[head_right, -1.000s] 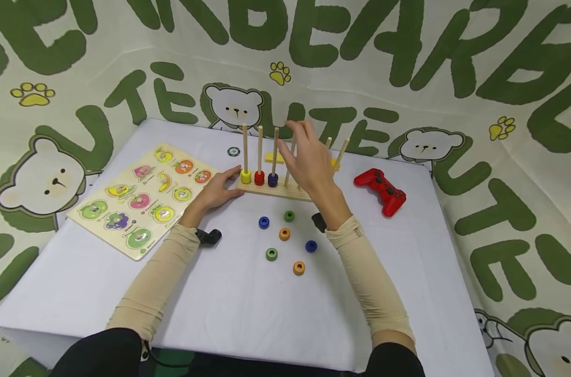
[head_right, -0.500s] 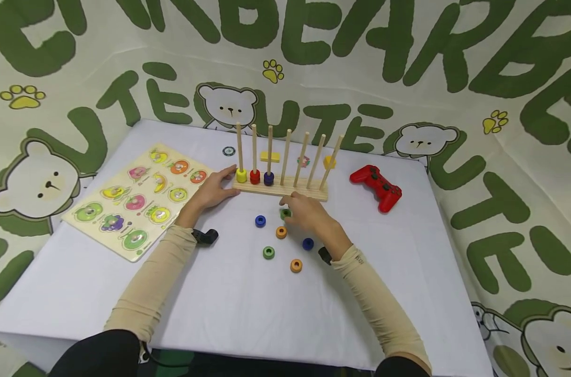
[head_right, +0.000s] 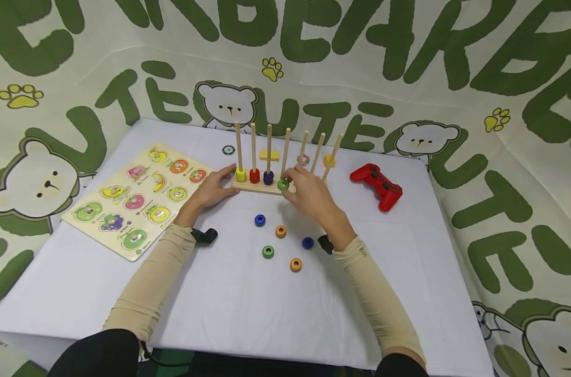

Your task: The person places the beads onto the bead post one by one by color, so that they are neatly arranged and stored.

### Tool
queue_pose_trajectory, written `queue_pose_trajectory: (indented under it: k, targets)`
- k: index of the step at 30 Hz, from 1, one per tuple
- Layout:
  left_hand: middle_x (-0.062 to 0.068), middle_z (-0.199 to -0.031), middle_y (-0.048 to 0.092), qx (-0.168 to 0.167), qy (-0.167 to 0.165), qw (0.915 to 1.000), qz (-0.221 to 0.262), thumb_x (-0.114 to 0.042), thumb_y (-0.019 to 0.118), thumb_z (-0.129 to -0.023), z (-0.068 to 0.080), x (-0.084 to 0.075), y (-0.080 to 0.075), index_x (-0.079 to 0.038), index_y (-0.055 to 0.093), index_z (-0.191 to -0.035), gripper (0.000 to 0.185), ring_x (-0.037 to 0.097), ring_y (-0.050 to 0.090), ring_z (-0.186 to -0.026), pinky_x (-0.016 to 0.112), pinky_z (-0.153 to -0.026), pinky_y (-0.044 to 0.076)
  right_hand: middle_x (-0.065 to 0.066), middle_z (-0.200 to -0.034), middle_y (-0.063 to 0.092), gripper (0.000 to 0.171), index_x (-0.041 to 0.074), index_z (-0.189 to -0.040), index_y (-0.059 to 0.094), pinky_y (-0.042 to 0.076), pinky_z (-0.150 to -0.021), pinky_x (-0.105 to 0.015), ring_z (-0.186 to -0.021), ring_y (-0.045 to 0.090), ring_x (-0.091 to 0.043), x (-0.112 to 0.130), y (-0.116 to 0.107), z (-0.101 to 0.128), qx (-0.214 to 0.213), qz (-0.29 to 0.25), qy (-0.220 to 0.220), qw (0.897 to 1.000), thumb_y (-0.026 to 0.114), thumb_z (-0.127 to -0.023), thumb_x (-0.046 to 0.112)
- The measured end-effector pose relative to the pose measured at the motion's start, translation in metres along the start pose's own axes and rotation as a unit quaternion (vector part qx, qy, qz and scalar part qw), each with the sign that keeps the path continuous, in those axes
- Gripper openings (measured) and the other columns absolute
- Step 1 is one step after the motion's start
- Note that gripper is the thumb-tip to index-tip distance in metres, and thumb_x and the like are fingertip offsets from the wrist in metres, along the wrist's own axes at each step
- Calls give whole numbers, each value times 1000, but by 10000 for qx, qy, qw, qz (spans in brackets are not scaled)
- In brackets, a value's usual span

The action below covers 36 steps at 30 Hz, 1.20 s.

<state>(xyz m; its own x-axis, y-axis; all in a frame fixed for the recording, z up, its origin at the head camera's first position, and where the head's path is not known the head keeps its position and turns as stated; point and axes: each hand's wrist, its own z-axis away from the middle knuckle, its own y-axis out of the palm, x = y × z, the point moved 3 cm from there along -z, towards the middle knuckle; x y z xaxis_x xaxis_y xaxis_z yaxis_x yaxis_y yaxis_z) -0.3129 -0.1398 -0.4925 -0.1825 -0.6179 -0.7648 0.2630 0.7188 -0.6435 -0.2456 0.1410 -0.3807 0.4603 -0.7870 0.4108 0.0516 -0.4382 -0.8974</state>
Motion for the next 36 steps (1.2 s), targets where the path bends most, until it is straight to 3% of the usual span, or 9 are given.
queue_pose_trajectory:
  k: [2,6,10,14,25,31,36]
  targets:
    - [25,-161,50,-2,-18,10000,3,-16,76,-100,1,0,0,-5,31,-168,82,40,45,-151,52,-130,29,-14,-116,69,31,2,-125,72,54,-66,-38,-85,65,-29,8,-21,-7,-659,-132,-181,9976,79,-97,13]
    - [25,-161,50,-3,-31,10000,25,-16,75,-100,1,0,0,-5,31,-168,82,40,43,-152,53,-131,28,-17,-116,66,33,0,-127,72,43,-60,-33,-72,56,-26,17,-50,-19,-1840,-256,-459,9815,79,-97,11]
    - [25,-161,49,-14,-13,10000,36,-15,76,-99,1,-1,-1,-5,32,-168,82,40,43,-153,53,-131,27,-17,-119,65,31,1,-129,72,40,-59,-31,-70,55,-25,20,-62,-32,-2416,-204,-436,9692,76,-100,13]
    - [25,-161,49,1,-44,10000,66,-15,76,-99,1,0,0,-5,32,-168,82,40,44,-152,53,-131,28,-16,-121,64,30,3,-131,72,41,-60,-32,-69,57,-25,18,-63,-42,-2442,-206,-201,9693,72,-102,13]
    - [23,-163,48,-27,-45,9999,90,-15,76,-99,3,1,-1,-5,32,-168,82,39,45,-151,52,-131,29,-16,-130,66,38,4,-137,70,52,-69,-42,-76,62,-28,14,-56,-50,-1830,-36,344,9825,71,-104,23]
    - [24,-162,49,-14,-26,10000,56,-16,76,-99,1,1,0,-5,32,-168,82,39,44,-152,51,-131,28,-16,-130,64,46,5,-141,68,53,-68,-41,-80,61,-28,14,-53,-45,-1887,41,327,9815,73,-103,30]
    - [24,-161,50,-23,-49,10000,37,-16,76,-99,1,0,-1,-6,32,-168,83,39,44,-152,51,-132,27,-18,-122,64,40,3,-134,70,47,-56,-39,-73,58,-30,21,-47,-26,-2220,68,-166,9749,74,-101,25]
